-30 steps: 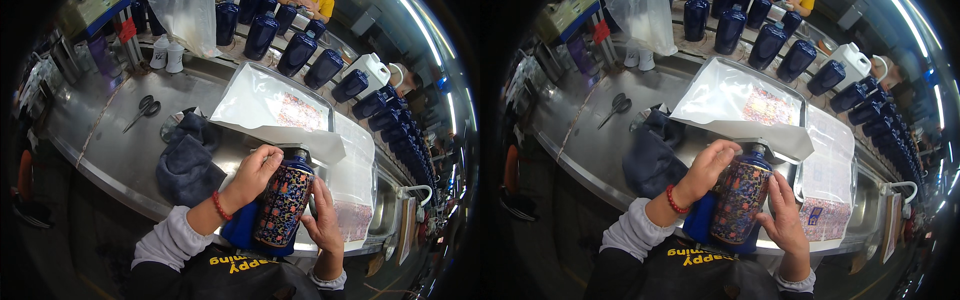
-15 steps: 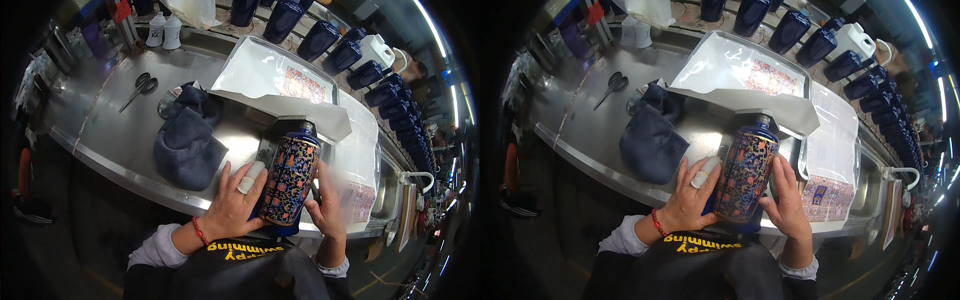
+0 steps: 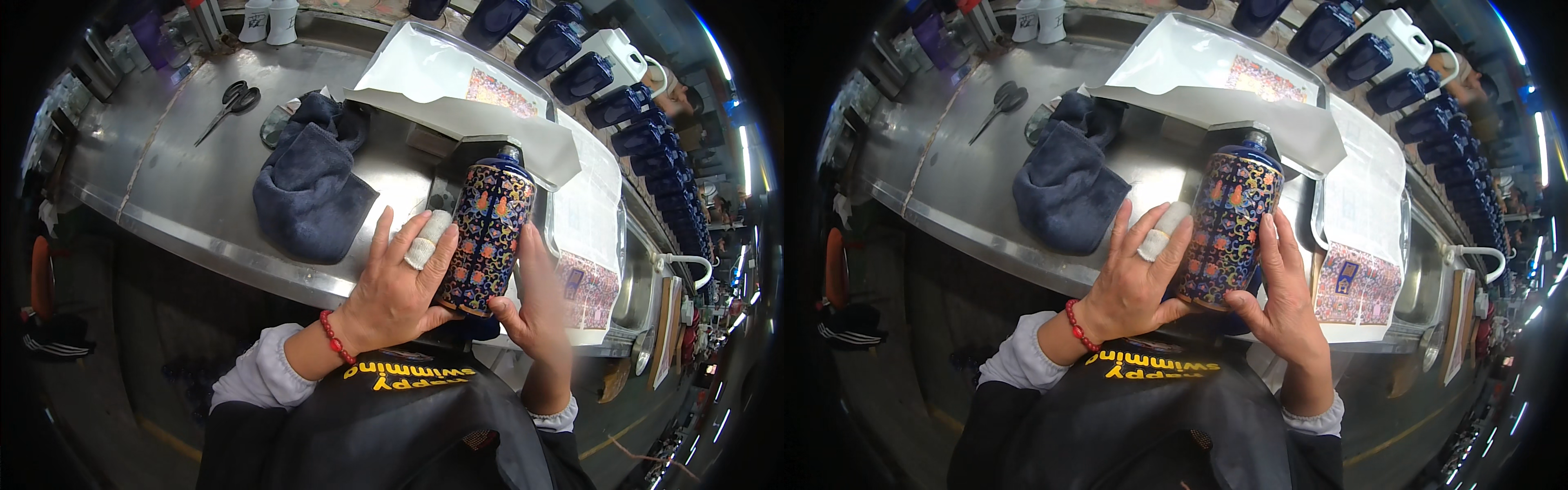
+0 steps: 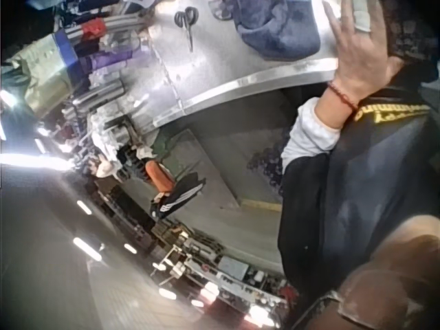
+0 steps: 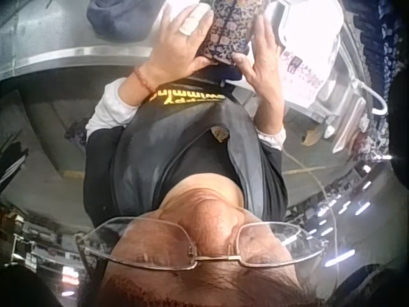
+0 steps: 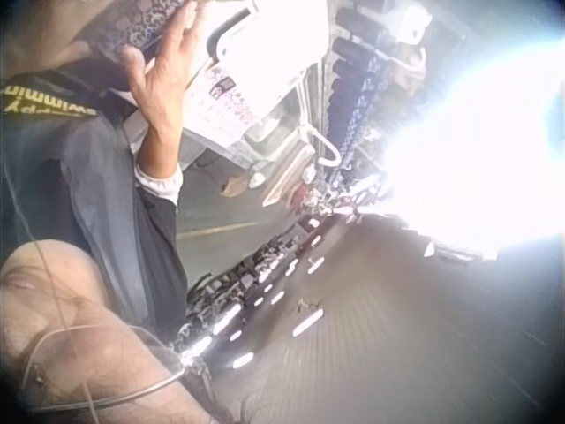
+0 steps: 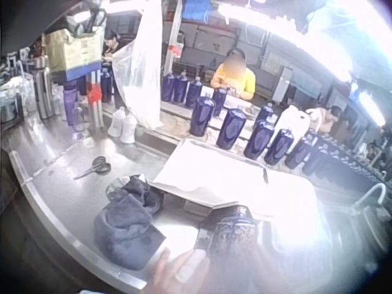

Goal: The person holds a decorated ceramic vase on a blue cloth and repeatedly rubs its surface with a small green pad while rotating the vase to access different sides. The person occasionally pauses to inspect the vase before continuing the rubbing motion.

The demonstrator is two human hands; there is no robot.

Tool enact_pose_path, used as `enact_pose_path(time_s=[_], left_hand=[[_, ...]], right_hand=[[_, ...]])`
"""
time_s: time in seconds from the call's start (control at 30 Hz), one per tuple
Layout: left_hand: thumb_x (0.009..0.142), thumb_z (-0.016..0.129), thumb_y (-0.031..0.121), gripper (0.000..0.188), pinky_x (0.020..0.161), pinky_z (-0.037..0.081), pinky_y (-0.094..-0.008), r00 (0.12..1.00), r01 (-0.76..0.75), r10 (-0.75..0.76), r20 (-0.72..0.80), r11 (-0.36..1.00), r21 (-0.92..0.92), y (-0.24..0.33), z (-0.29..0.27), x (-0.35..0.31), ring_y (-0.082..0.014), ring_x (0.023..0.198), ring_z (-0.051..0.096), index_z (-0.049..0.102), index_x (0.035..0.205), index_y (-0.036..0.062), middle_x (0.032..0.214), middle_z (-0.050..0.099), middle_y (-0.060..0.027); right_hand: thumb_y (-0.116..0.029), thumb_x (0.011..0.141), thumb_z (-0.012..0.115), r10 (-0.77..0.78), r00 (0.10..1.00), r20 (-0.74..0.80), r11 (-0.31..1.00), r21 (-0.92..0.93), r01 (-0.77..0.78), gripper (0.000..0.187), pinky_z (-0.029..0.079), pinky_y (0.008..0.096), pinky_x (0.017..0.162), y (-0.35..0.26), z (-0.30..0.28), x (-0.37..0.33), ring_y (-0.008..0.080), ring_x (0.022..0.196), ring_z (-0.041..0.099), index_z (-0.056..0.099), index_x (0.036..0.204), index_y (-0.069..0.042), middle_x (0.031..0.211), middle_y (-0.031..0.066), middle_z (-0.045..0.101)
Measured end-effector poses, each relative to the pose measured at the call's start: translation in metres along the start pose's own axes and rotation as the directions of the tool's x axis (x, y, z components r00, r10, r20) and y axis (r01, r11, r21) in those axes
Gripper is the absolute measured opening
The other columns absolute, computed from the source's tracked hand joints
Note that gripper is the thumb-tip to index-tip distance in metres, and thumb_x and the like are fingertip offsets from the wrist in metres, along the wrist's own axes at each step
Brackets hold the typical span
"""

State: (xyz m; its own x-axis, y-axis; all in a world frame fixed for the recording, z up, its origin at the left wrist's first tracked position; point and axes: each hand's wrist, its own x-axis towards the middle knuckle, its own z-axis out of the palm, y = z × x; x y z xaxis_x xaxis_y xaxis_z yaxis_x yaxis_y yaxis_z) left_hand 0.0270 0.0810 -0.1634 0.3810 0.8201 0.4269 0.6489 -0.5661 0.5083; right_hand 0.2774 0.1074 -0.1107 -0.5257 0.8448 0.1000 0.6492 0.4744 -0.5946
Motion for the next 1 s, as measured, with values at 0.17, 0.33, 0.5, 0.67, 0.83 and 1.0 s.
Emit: enact_pose_path(time_s=[0.17, 0.33, 0.5, 0.67, 0.83, 1.0], left_hand=[[0.093, 0.062, 0.065, 0.106, 0.121, 0.017, -0.0671, 0.997, 0.062, -0.077, -0.032, 0.942, -0.331, 0.002, 0.006, 0.000, -0.0511, 0.143, 0.036, 0.025, 0.158, -0.0104, 0.150, 0.044, -0.0333], [0.097, 0.059, 0.062, 0.104, 0.120, 0.016, -0.0665, 0.983, 0.159, -0.179, -0.035, 0.935, -0.318, 0.016, 0.013, 0.008, -0.0541, 0.143, 0.034, 0.019, 0.159, -0.0110, 0.150, 0.041, -0.0380], [0.098, 0.060, 0.056, 0.101, 0.121, 0.014, -0.0666, 0.979, 0.203, -0.196, 0.057, 0.909, -0.364, 0.014, 0.010, 0.009, -0.0546, 0.143, 0.033, 0.017, 0.160, -0.0107, 0.153, 0.037, -0.0379], [0.097, 0.061, 0.060, 0.105, 0.121, 0.013, -0.0671, 0.986, 0.163, -0.166, 0.024, 0.921, -0.354, 0.012, 0.008, 0.006, -0.0545, 0.144, 0.032, 0.016, 0.160, -0.0108, 0.155, 0.035, -0.0372], [0.095, 0.057, 0.068, 0.108, 0.121, 0.013, -0.0672, 0.990, 0.141, -0.139, 0.026, 0.956, -0.258, 0.008, 0.010, -0.013, -0.0508, 0.145, 0.032, 0.021, 0.160, -0.0097, 0.154, 0.037, -0.0353], [0.096, 0.056, 0.068, 0.094, 0.121, 0.014, -0.0692, 0.998, 0.008, -0.017, -0.061, 0.989, -0.147, 0.004, 0.016, -0.037, -0.0481, 0.141, 0.041, 0.043, 0.153, -0.0051, 0.145, 0.051, -0.0323]], right_hand=[[-0.051, 0.093, 0.072, 0.006, 1.000, 0.018, 1.000, -0.012, -0.006, 0.098, 0.034, 0.0497, 0.119, -0.001, -0.002, -0.002, 0.0468, 0.151, 0.030, 0.024, 0.163, 0.000, 0.165, 0.0322, 0.023], [-0.049, 0.092, 0.074, -0.015, 1.000, -0.003, 0.997, -0.074, 0.015, 0.097, 0.037, 0.0506, 0.117, -0.007, -0.002, -0.002, 0.0480, 0.146, 0.037, 0.026, 0.163, -0.002, 0.163, 0.0328, 0.025], [-0.049, 0.093, 0.073, 0.057, 0.998, 0.034, 0.997, 0.058, -0.059, 0.095, 0.040, 0.0510, 0.114, -0.012, -0.004, 0.001, 0.0478, 0.142, 0.042, 0.028, 0.162, -0.002, 0.163, 0.0326, 0.025], [-0.047, 0.095, 0.071, 0.050, 0.998, 0.032, 0.995, -0.088, -0.047, 0.092, 0.036, 0.0495, 0.117, -0.004, -0.014, 0.003, 0.0466, 0.145, 0.039, 0.028, 0.162, -0.001, 0.164, 0.0309, 0.025], [-0.043, 0.096, 0.071, 0.067, 0.997, 0.050, 0.997, 0.030, -0.068, 0.091, 0.034, 0.0464, 0.120, 0.007, -0.012, 0.007, 0.0428, 0.149, 0.036, 0.025, 0.163, -0.001, 0.165, 0.0279, 0.028], [-0.046, 0.096, 0.071, 0.047, 0.998, 0.032, 0.999, 0.009, -0.047, 0.094, 0.032, 0.0461, 0.121, 0.012, -0.005, 0.005, 0.0414, 0.150, 0.036, 0.025, 0.163, 0.000, 0.164, 0.0279, 0.032]])
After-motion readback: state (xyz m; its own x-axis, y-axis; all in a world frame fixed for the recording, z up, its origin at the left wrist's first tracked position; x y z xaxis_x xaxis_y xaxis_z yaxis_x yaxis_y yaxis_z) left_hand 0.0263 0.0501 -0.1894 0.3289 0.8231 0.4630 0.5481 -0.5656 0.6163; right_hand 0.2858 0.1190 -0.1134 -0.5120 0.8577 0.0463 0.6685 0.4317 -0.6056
